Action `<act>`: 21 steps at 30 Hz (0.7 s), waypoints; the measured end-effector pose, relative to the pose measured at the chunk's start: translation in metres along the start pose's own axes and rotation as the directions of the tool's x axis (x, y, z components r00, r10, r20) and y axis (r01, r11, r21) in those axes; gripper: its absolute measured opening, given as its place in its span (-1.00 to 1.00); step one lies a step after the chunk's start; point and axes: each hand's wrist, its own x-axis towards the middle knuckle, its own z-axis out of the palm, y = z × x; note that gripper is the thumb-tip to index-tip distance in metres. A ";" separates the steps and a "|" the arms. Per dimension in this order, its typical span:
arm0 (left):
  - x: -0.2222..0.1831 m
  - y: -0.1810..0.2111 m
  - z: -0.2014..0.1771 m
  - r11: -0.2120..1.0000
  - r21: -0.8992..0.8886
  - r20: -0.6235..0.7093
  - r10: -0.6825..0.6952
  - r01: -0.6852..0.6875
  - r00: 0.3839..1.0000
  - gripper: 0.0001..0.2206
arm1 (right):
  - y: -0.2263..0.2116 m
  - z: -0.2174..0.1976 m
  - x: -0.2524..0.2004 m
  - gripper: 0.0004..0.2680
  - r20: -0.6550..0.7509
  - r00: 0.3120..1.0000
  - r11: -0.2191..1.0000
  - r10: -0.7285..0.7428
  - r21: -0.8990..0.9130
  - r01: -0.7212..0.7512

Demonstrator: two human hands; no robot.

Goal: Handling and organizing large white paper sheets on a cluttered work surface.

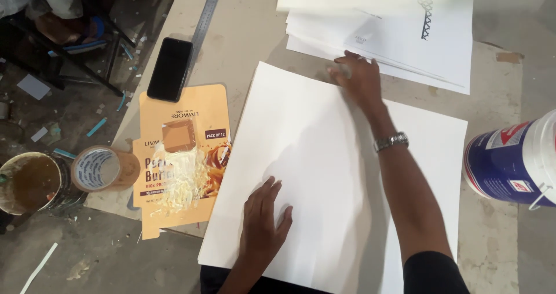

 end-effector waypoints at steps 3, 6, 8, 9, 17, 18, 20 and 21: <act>0.001 0.002 -0.001 0.999 -0.020 0.028 -0.050 0.051 0.998 -0.46 | -0.041 -0.001 -0.036 -0.88 -0.293 0.947 0.977 -0.133 0.119 0.174; 0.002 0.002 -0.002 0.999 -0.013 0.034 -0.034 0.034 0.999 -0.45 | -0.096 -0.003 -0.087 -0.90 -0.257 0.965 0.964 -0.058 0.238 0.121; 0.004 0.004 -0.002 0.999 -0.021 0.013 -0.032 0.032 0.999 -0.45 | -0.124 -0.012 -0.114 -0.89 -0.155 0.988 0.965 -0.010 0.256 0.050; 0.003 0.004 -0.003 0.999 -0.028 -0.004 -0.023 0.023 1.000 -0.45 | -0.140 -0.015 -0.128 -0.88 -0.055 0.998 0.964 0.041 0.265 -0.025; 0.009 -0.004 -0.027 0.890 -0.434 -0.042 -0.174 0.139 0.984 -0.43 | -0.159 0.018 -0.168 -0.79 -0.178 0.982 0.997 -0.055 0.037 0.063; 0.011 -0.008 -0.033 0.728 -0.630 0.054 -0.309 0.273 0.949 -0.42 | -0.158 0.020 -0.168 -0.78 -0.196 0.979 0.998 -0.055 0.025 0.062; 0.002 -0.038 -0.059 0.860 -0.481 -0.128 -0.261 0.170 0.957 -0.51 | -0.160 0.017 -0.171 -0.78 -0.194 0.979 0.997 -0.057 0.037 0.065; -0.002 -0.053 -0.072 0.952 -0.297 -0.288 -0.160 0.071 0.944 -0.59 | -0.161 0.015 -0.171 -0.77 -0.205 0.977 0.997 -0.052 0.042 0.062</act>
